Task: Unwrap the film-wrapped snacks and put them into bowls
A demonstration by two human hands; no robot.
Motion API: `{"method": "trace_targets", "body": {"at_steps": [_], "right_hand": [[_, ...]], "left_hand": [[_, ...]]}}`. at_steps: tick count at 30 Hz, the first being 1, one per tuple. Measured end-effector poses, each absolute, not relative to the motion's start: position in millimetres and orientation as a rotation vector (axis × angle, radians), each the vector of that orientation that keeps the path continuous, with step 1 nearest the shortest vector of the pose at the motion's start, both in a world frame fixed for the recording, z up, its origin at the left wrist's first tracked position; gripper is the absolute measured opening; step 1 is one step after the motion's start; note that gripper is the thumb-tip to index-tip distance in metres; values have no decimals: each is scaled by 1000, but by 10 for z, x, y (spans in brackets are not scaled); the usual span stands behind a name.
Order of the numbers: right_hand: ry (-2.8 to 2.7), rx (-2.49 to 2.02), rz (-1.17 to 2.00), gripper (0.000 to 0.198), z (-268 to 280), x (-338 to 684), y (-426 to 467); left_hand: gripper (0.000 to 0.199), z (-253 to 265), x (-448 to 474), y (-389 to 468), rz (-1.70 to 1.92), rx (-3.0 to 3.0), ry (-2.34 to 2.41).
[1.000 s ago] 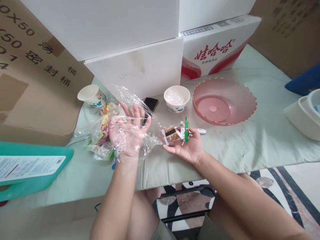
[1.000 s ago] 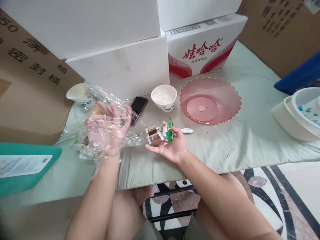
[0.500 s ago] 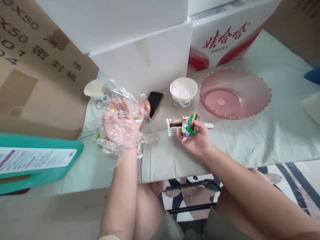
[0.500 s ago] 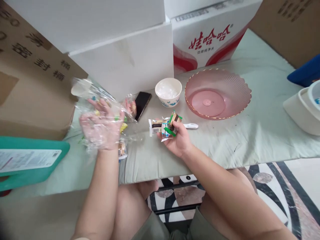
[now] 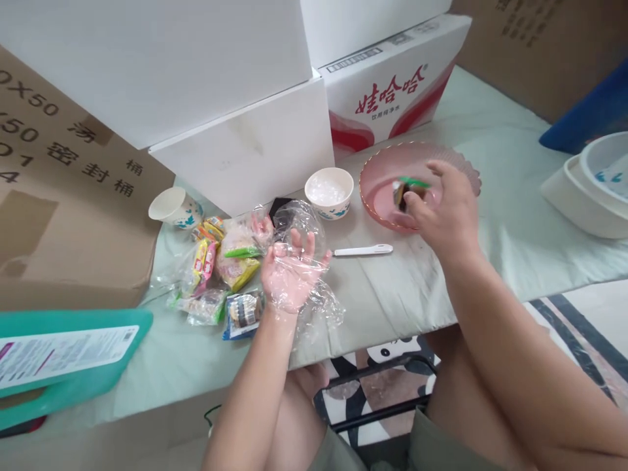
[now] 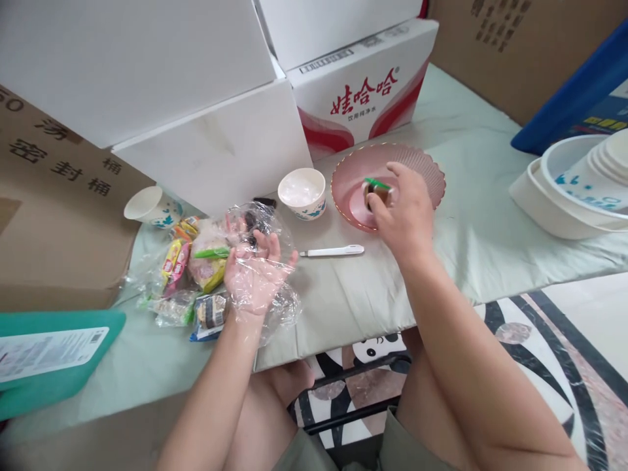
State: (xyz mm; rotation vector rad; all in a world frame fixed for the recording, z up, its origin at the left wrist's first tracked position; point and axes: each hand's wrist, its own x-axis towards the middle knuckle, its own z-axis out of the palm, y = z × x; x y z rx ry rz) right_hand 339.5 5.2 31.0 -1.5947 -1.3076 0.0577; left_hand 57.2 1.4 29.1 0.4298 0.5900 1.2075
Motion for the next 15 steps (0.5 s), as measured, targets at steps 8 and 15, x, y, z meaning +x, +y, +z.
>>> {"method": "trace_targets", "body": {"at_steps": [8,15], "right_hand": [[-954,-1873,-110,42,307,3443,-290],[-694,-1828,335,52,-64,3582,-326]], "left_hand": [[30,209,508,32,1221,420,663],[34,250,511,-27,1212,324,680]]}}
